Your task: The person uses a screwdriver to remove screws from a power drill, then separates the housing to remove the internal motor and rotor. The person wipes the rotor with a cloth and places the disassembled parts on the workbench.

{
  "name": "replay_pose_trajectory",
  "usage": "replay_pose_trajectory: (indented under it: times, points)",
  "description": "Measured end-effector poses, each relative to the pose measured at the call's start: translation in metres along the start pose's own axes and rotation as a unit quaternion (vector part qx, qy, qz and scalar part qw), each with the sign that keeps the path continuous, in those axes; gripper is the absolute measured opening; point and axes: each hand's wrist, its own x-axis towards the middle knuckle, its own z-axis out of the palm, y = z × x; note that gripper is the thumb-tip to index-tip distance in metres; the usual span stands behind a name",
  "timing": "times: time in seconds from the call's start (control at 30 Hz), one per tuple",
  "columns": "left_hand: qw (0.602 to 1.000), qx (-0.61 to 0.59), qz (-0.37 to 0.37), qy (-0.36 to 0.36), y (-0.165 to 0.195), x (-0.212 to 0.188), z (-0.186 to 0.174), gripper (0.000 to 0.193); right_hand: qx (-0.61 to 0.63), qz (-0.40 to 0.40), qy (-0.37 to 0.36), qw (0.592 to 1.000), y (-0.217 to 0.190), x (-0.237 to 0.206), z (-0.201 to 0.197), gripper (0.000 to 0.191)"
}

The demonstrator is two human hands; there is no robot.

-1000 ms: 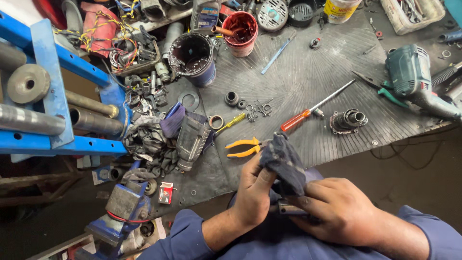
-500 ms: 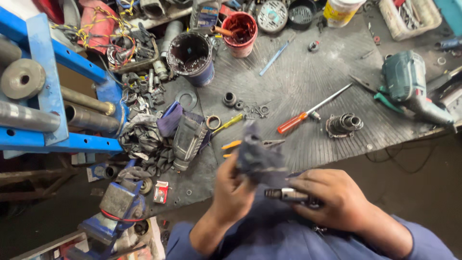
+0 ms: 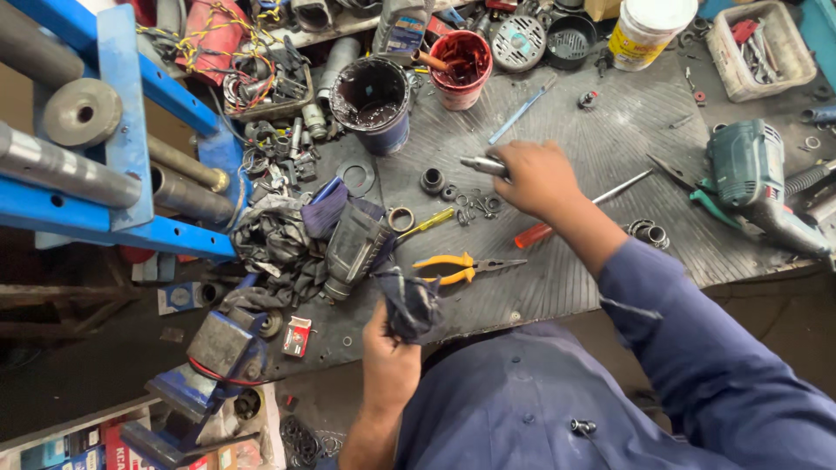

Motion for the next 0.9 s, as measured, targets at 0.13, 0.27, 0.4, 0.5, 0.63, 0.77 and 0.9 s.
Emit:
replay_pose_trajectory:
  times: [0.13, 0.27, 0.4, 0.5, 0.63, 0.77, 0.9]
  points:
    - [0.998, -0.043, -0.033, 0.009, -0.008, -0.014, 0.001, 0.034, -0.098, -0.007, -0.012, 0.995, -0.004, 0.029, 0.016, 0.039]
    - [0.991, -0.111, -0.041, 0.067, -0.029, -0.027, -0.008, 0.054, -0.088, -0.032, 0.117, 0.989, -0.004, 0.01, 0.02, 0.051]
    - [0.99, -0.049, -0.086, 0.099, -0.045, -0.031, -0.014, 0.036, 0.193, 0.037, 0.053, 0.979, -0.034, -0.059, 0.01, 0.048]
    - [0.997, -0.047, 0.016, 0.051, -0.042, -0.018, -0.006, 0.03, 0.539, 0.03, -0.173, 0.824, -0.061, -0.106, 0.0, 0.053]
    - [0.894, 0.303, 0.326, -0.058, -0.015, 0.018, 0.014, 0.025, 0.837, 0.179, -0.22, 0.468, -0.088, -0.13, 0.001, 0.069]
    - [0.821, 0.334, 0.457, -0.078, 0.012, 0.048, 0.042, 0.03, 0.881, 0.159, -0.168, 0.414, -0.073, -0.147, 0.005, 0.081]
    - [0.833, 0.334, 0.428, -0.108, 0.005, 0.05, 0.071, 0.04, 0.886, 0.133, -0.161, 0.414, -0.058, -0.186, 0.018, 0.091]
